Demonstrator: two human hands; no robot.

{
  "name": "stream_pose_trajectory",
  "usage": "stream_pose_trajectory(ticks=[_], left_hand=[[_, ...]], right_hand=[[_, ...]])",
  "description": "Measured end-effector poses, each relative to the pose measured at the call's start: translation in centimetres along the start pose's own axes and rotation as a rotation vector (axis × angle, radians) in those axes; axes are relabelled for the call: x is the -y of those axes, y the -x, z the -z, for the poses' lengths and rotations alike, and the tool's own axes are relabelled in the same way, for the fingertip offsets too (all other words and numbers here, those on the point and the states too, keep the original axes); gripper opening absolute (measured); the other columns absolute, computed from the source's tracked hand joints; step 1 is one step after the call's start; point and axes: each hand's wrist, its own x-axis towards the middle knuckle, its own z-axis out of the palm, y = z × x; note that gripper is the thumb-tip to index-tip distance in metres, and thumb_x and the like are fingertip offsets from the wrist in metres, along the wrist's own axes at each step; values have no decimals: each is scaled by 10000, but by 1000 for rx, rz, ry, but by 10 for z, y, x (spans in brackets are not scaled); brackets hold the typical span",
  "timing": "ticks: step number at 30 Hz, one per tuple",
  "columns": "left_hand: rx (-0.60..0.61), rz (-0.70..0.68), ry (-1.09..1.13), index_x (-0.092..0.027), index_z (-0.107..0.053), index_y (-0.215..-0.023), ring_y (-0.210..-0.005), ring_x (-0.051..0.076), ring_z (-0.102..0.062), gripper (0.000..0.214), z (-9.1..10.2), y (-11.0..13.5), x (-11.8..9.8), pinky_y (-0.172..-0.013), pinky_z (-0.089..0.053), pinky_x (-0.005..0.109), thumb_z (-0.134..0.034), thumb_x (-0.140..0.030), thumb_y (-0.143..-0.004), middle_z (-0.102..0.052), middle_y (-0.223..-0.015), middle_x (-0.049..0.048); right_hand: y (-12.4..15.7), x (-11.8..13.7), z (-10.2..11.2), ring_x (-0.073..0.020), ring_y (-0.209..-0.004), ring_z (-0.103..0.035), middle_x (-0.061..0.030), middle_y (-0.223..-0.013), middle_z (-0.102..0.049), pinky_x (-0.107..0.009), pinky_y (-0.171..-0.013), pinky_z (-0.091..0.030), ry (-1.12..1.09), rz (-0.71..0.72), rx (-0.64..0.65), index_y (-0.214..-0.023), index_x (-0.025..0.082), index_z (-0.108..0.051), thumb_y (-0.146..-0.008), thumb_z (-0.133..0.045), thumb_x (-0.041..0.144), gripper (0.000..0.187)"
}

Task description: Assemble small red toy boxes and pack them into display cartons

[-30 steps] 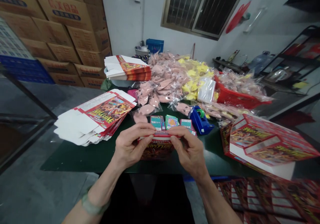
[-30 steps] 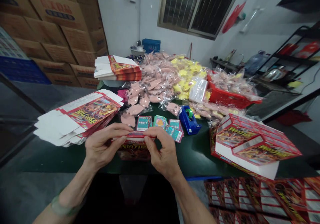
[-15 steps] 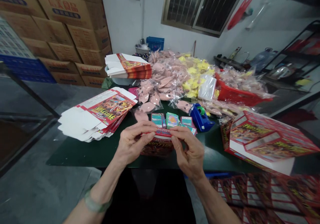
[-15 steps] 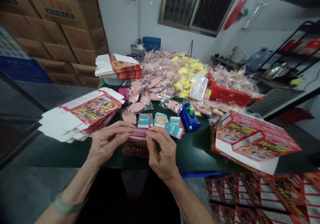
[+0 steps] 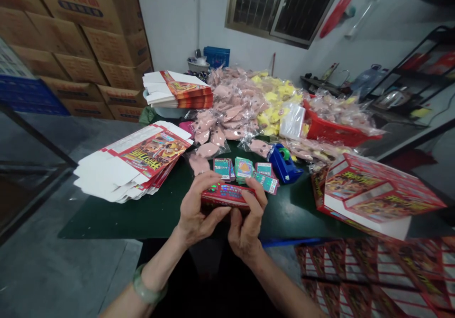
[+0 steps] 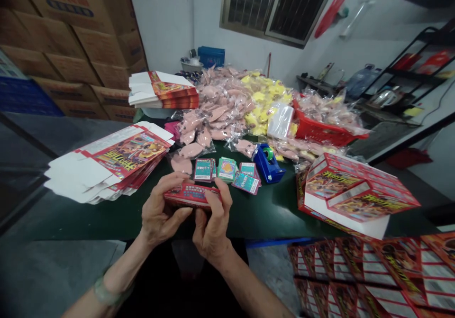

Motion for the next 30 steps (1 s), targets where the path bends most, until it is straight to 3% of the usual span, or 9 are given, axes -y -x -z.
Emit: stream_pose_trajectory(ticks=[6,9,11,14,16,19,21,24,30], left_hand=[[-14,-2,17,-212,-596,-981,-965,198,-613,266,3,-2,2,-770,-527,339,-653,-94,-750,-582,-1094,85],[10,-1,50,-214,-606,-984,-965,196,-617,314,4,-5,2,-758,-530,322,-681,-66,-718,-612,-1059,78],[14,10,33,-207,-606,-985,-947,185,-623,332,4,-5,2,-754,-529,301,-697,-63,-700,-625,-1031,69],[-81,3,-108,-193,-610,-962,-867,152,-627,341,1,-2,-2,-728,-515,257,-723,-60,-668,-632,-951,41],[-174,10,-210,-191,-605,-951,-807,138,-620,338,-4,1,-5,-703,-507,247,-730,-73,-660,-628,-904,24],[-249,48,-320,-192,-585,-984,-734,124,-607,365,-11,3,-7,-671,-505,238,-739,-120,-661,-626,-874,10],[-272,64,-367,-187,-571,-1012,-719,121,-605,395,-15,4,-6,-665,-506,232,-746,-149,-660,-628,-878,10],[-266,61,-377,-189,-563,-1023,-720,122,-605,398,-15,4,-3,-665,-505,231,-742,-170,-668,-630,-878,9],[-237,65,-306,-193,-565,-1006,-730,125,-597,362,-12,3,-1,-672,-501,239,-724,-164,-682,-622,-872,8]], right_hand=[[-2,-1,0,-248,-1204,-440,-103,-1316,-360,-497,-923,-451,-74,-29,-4,-1185,269,-403,-858,-433,99,370],[-8,-4,11,-255,-1226,-424,-98,-1338,-362,-470,-913,-456,-107,-41,57,-1133,271,-462,-845,-493,129,322],[-16,-14,26,-254,-1175,-476,-117,-1333,-392,-415,-853,-492,-160,-89,132,-1181,253,-454,-812,-572,210,390],[-35,-53,61,-179,-825,-617,-97,-1040,-605,-314,-681,-514,-113,-366,77,-1213,188,-452,-794,-592,321,462],[-54,-91,87,-134,-606,-569,-9,-703,-602,-284,-617,-482,94,-635,-60,-1013,158,-566,-844,-491,346,263],[-82,-151,114,-150,-634,-552,-2,-625,-565,-291,-640,-463,196,-758,-39,-801,134,-613,-827,-526,300,189],[-97,-181,121,-137,-630,-561,10,-627,-574,-282,-634,-470,198,-860,64,-762,125,-619,-810,-592,289,173],[-111,-205,120,-121,-701,-595,-7,-820,-624,-278,-643,-503,161,-1044,216,-888,117,-613,-854,-577,315,204],[-118,-210,116,-154,-865,-602,-62,-1060,-596,-330,-725,-527,81,-1342,287,-1085,144,-564,-881,-544,300,257]])
